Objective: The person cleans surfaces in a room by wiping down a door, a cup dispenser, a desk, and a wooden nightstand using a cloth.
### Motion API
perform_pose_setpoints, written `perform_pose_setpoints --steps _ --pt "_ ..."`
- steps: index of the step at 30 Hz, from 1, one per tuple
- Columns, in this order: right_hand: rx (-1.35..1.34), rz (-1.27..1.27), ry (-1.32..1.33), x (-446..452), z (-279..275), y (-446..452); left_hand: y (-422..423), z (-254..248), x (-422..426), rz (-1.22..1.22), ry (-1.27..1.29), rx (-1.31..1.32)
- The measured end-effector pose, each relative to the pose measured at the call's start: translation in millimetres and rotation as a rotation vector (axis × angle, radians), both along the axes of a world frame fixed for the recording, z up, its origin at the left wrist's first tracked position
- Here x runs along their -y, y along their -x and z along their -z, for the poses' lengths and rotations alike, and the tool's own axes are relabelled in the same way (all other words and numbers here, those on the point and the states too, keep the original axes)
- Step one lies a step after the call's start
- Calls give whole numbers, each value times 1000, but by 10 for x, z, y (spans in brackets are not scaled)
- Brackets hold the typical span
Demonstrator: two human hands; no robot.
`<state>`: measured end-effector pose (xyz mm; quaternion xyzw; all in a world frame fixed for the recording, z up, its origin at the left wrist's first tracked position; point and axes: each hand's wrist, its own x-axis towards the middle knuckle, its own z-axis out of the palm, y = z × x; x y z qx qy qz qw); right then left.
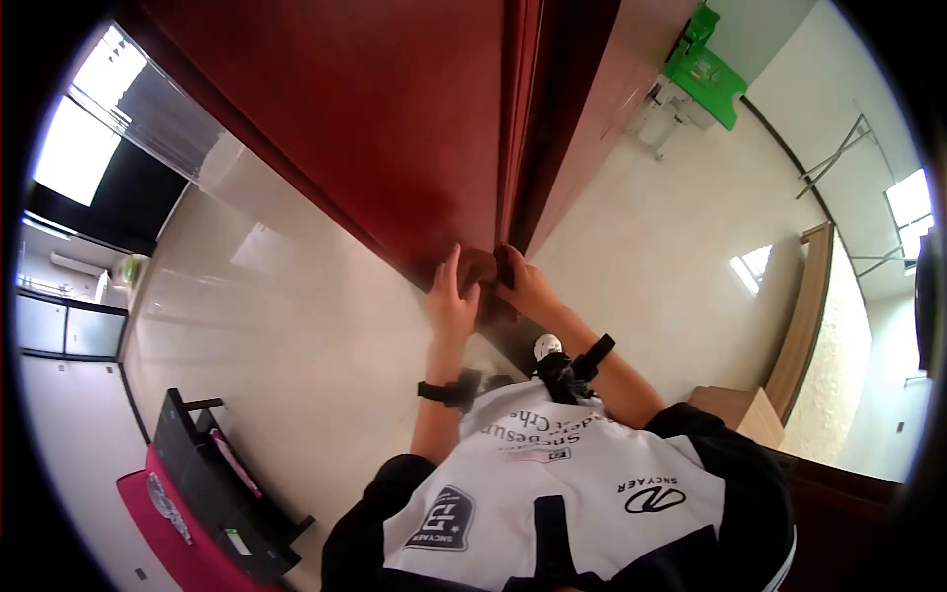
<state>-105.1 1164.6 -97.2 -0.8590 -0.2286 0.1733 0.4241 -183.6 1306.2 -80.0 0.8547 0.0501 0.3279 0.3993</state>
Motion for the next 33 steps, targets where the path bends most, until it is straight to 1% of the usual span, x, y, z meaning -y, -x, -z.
perform_pose_setpoints --steps 1,2,3,4,5,6,7,9,10,11,13,14,15,16,17,19,21,23,24,26,27,28,29,30,31,33 --pt "13 -4 15 19 123 -50 -22 -88 -8 33 10 19" --pt "79 54 -106 36 228 -99 -65 -184 23 5 -47 86" --pt "141 112 -237 44 227 -126 -71 -228 37 1 -49 93" --pt "145 109 -246 43 226 -141 -51 -265 20 15 -105 61" --pt "141 171 -306 22 229 -167 -48 -325 2 29 -170 26" --pt "135 235 -371 -20 199 -201 -75 -460 27 8 -160 42" --pt "133 232 -395 -35 37 -237 -112 -559 36 5 -185 42" --pt "-55 168 -102 58 -234 -360 -195 -719 74 -16 -179 -11" --pt "1 81 -279 110 -108 -424 -233 -806 115 -27 -196 -13" --pt "-2 67 -293 145 -63 -500 -264 -893 166 -42 -202 29" --pt "7 -310 -113 256 -54 -712 -400 -957 299 -78 -212 68" --pt "6 -332 -116 344 -41 -816 -476 -963 366 -65 -188 62" --pt "-64 -308 -152 464 -121 -934 -592 -969 452 -54 -161 53" --pt "-134 -284 -186 573 -170 -1089 -725 -947 529 -81 -187 55" --pt "-139 -308 -189 718 -129 -1318 -866 -940 631 -105 -192 49" --pt "108 -267 -377 1053 38 -1765 -1035 -958 771 -215 -315 57" --pt "173 -296 -495 1398 -242 -2149 -1230 -1024 939 -277 -371 41" --pt "-199 -464 -476 1782 -485 -2533 -1410 -1071 1061 -400 -386 71" --pt "-214 -478 -480 1941 -627 -2683 -1482 -1099 1113 -442 -363 55" --pt "-522 -503 -562 2216 -858 -2884 -1577 -1328 1297 -490 -363 12" --pt "-549 -520 -548 2276 -940 -2944 -1611 -1412 1377 -527 -360 -7" --pt "-537 -422 -665 2299 -1023 -2991 -1611 -1432 1411 -550 -405 -70" --pt "-518 -324 -779 2297 -1069 -3019 -1598 -1460 1463 -579 -395 -84" --pt "-482 -281 -783 2294 -1076 -3028 -1584 -1495 1496 -571 -446 -113" --pt "-494 -301 -781 2297 -1077 -3067 -1579 -1521 1516 -558 -504 -141" --pt "-38 -214 -556 2269 -1086 -3106 -1550 -1526 1521 -529 -494 -183"
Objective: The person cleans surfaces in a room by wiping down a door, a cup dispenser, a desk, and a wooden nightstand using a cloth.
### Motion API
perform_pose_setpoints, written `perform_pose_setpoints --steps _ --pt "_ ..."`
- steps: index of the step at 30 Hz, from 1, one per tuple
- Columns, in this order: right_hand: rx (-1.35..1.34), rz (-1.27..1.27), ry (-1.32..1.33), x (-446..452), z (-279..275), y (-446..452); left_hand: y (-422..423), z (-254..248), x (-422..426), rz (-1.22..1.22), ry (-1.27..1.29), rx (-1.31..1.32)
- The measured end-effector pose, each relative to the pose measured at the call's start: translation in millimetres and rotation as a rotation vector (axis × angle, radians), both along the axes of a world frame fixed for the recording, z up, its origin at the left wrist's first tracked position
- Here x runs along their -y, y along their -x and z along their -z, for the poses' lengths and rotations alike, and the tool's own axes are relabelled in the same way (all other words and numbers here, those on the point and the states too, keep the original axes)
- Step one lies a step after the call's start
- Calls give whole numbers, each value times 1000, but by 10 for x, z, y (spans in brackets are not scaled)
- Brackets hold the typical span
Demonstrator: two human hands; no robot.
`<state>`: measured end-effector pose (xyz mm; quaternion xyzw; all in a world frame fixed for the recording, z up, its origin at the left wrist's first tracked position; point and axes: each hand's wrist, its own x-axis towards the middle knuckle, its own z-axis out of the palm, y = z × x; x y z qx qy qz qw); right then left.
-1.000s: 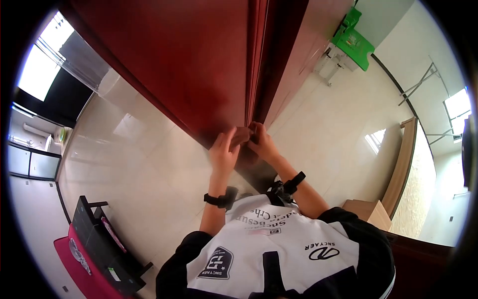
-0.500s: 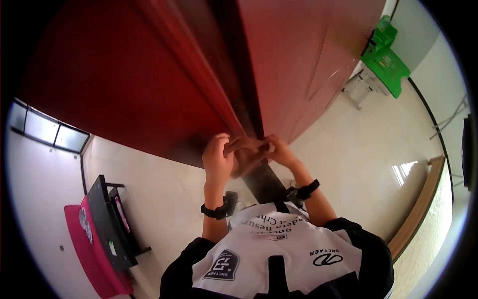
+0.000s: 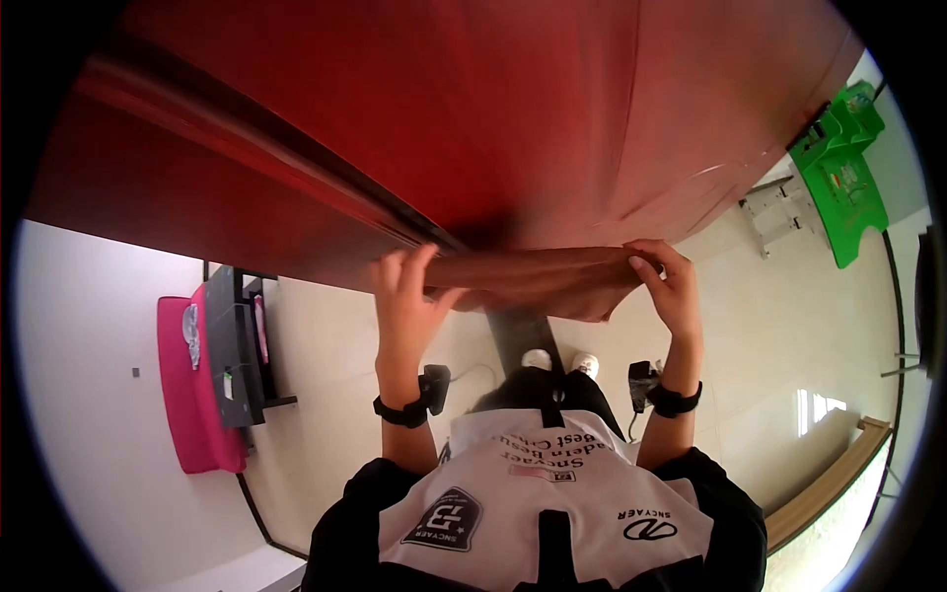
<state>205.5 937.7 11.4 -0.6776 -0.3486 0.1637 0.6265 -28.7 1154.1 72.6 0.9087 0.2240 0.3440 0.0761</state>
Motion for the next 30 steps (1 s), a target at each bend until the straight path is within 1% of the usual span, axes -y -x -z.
perform_pose_setpoints --steps 1,3,4,6,7,9,10,12,14,16,17,18,20,21,22,23,24,25,27,28,29,30 --pt "-8 -1 -19 1 -1 -47 -39 -23 25 39 -4 -54" --pt "303 199 54 6 -26 -82 -77 -63 35 119 37 -104" --pt "306 217 41 -17 -44 -67 -82 -56 -7 127 102 -136" --pt "221 361 72 -17 -119 -59 -195 -42 -38 93 61 -159" --pt "245 376 73 -14 -197 -75 -279 -62 -33 108 62 -136" --pt "56 449 88 -33 -379 -48 -374 -118 7 -3 58 23" --pt "86 455 90 -50 -459 -59 -381 -126 8 2 66 51" --pt "9 391 -92 -147 -602 -85 -349 -143 -24 -40 134 302" --pt "57 417 -134 -280 -728 -103 -335 -233 -90 -73 170 419" --pt "-46 411 -323 -462 -821 -84 -267 -206 -205 -91 254 462" --pt "-168 370 -368 -509 -896 -32 -257 -175 -227 -94 297 480" --pt "-144 391 -372 -598 -904 -34 -246 -93 -270 -37 385 499" --pt "-229 351 -583 -693 -868 -47 -236 51 -279 -4 542 518" --pt "-195 376 -593 -713 -882 -28 -182 91 -254 -14 741 476" --pt "-179 383 -570 -661 -873 -65 -191 138 -248 19 668 473" --pt "-103 411 -556 -629 -859 -106 -205 135 -190 46 727 498" --pt "-32 437 -553 -625 -865 -141 -214 21 -139 74 774 521" --pt "-7 462 -588 -617 -897 -185 -221 -109 -95 80 767 521" --pt "-58 467 -607 -607 -1007 -258 -273 -354 8 -57 929 477" --pt "-109 469 -610 -597 -1034 -303 -345 -433 63 -57 921 478" --pt "-114 467 -615 -596 -1024 -372 -456 -497 123 68 812 633" --pt "-150 443 -683 -604 -1005 -496 -610 -525 167 193 697 782"
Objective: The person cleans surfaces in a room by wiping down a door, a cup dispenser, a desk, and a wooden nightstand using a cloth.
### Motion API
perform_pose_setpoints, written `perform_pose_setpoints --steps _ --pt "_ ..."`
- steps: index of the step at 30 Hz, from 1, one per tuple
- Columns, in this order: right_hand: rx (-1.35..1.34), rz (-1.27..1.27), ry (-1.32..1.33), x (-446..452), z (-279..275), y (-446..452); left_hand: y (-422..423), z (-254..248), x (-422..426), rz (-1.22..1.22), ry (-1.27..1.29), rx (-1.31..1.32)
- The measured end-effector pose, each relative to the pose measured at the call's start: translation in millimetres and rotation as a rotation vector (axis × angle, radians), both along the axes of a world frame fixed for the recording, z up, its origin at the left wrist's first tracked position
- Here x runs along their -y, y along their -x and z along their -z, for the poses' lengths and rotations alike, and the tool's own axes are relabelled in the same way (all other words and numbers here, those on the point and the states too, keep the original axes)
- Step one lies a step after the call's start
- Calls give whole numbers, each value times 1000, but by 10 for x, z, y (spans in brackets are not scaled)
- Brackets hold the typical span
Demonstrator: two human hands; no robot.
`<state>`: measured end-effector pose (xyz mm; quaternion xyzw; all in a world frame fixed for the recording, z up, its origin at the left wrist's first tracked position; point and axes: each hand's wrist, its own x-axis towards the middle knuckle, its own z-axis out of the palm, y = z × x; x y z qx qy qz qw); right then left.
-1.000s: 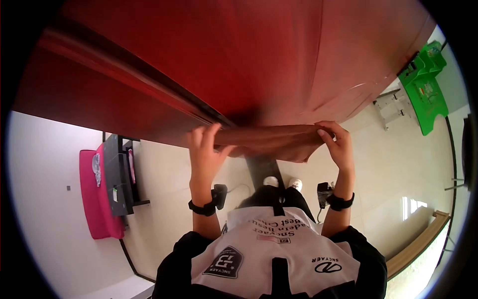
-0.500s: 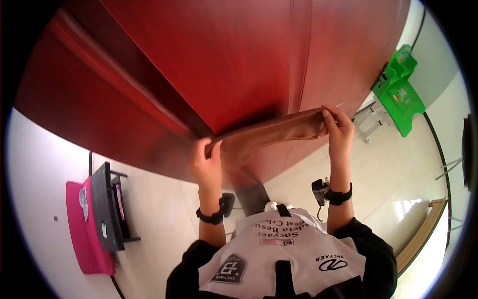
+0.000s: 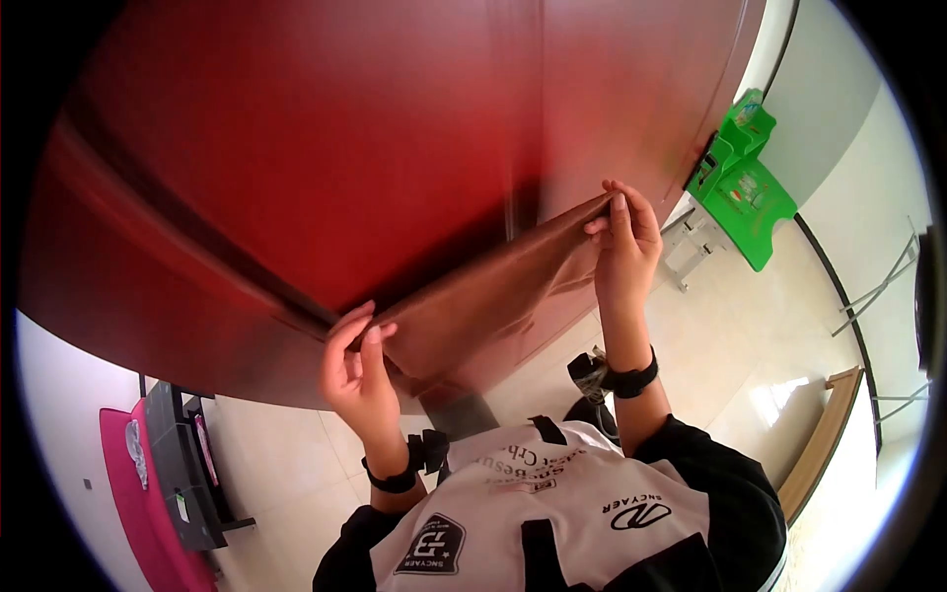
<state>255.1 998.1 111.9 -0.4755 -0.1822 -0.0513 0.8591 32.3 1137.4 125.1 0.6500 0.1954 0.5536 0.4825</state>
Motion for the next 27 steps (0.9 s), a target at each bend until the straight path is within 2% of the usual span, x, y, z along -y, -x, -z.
perform_pose_setpoints --steps 2,5,10,12,14,17,18,20,21,22,24,27 --pt "-13 -48 -160 -18 21 -181 -129 62 60 -28 -114 7" --pt "-36 -68 -134 130 134 -453 -480 177 221 -192 -318 144" --pt "-14 -83 -96 917 379 -1581 -1773 331 831 -241 -336 209" --pt "-33 -24 -70 1362 462 -2081 -2322 348 1160 -344 -543 26" --pt "-62 2 -112 1864 516 -2522 -2827 352 1490 -205 -628 -32" --pt "-90 118 -58 2696 580 -3167 -3754 401 1965 -18 -520 25" --pt "-90 194 15 2976 615 -3387 -4114 361 2108 -22 -607 32" --pt "-83 233 -24 3455 639 -3738 -4613 324 2484 219 -394 19" --pt "-79 260 -70 3637 642 -3876 -4839 320 2630 250 -405 -28" --pt "-63 294 -78 3810 506 -3599 -4633 142 2785 281 -413 -7" --pt "-35 362 -58 4067 524 -3636 -4856 96 2981 433 -218 -86" --pt "-79 460 40 4543 544 -3593 -5262 89 3291 587 -145 -133"
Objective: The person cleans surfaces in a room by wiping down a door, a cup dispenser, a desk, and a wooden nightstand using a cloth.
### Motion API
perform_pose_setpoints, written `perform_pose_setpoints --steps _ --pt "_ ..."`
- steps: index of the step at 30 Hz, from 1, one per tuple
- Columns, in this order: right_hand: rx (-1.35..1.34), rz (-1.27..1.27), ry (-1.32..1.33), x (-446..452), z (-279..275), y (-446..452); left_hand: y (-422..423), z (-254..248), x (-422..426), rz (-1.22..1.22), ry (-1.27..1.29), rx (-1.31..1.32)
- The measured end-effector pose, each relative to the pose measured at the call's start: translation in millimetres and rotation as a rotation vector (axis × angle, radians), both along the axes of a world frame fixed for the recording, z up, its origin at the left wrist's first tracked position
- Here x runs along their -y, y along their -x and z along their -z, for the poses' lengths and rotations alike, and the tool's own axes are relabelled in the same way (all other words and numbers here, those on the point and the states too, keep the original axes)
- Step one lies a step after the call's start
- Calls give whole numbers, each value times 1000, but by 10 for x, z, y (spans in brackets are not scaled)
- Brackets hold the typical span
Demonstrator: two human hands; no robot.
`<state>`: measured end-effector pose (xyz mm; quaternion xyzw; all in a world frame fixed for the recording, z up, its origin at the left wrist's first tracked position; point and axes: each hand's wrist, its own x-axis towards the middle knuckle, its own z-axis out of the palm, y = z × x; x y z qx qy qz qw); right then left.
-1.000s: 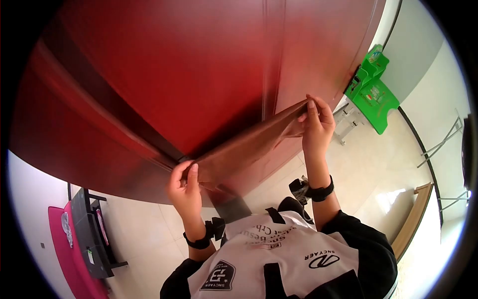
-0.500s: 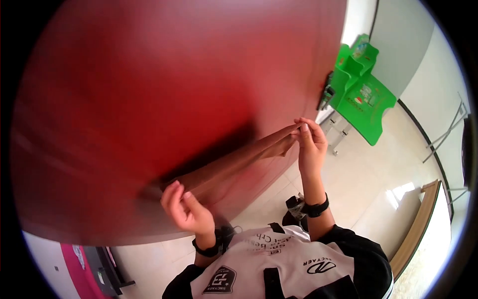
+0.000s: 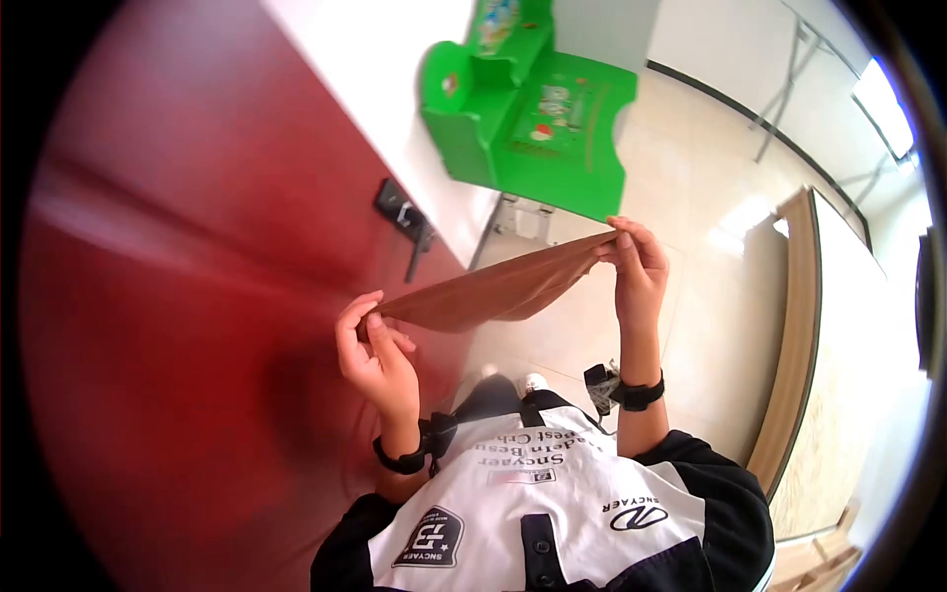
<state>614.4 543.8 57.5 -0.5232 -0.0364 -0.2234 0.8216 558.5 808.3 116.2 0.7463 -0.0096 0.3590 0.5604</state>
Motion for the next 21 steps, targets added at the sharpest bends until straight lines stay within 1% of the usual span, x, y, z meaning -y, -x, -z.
perform_pose_setpoints --steps 1,2,3,5,6,7,9,11,12,13,15,16,18,19,21 --pt "-37 34 10 126 27 7 -134 20 106 43 30 -61" --pt "-10 90 3 140 369 65 -212 320 95 118 -18 -49" --pt "-88 151 -2 273 455 -5 -412 402 178 149 -48 -65" --pt "-200 228 13 468 531 35 -689 398 415 248 -159 27" --pt "-224 284 -13 562 451 64 -774 361 547 280 -137 5" --pt "-240 339 -36 650 409 45 -902 360 636 316 -180 11" --pt "-251 384 23 836 375 -6 -1253 398 843 362 -291 36" --pt "-271 492 108 991 466 -133 -1632 619 1087 500 -162 -58" --pt "-311 544 157 1077 513 -178 -1783 756 1178 545 -179 -81" --pt "-329 545 168 1161 569 -242 -1932 861 1270 573 -215 -96" --pt "-436 626 298 1294 712 -537 -2281 1064 1375 610 -250 -174" --pt "-463 615 260 1306 768 -590 -2340 1114 1344 612 -254 -167" --pt "-483 565 256 1369 1022 -988 -2580 1356 1340 578 -216 -322" --pt "-494 505 257 1414 1046 -1145 -2686 1456 1317 540 -213 -326" --pt "-546 447 320 1450 1228 -1576 -2934 1623 1253 469 -251 -473"
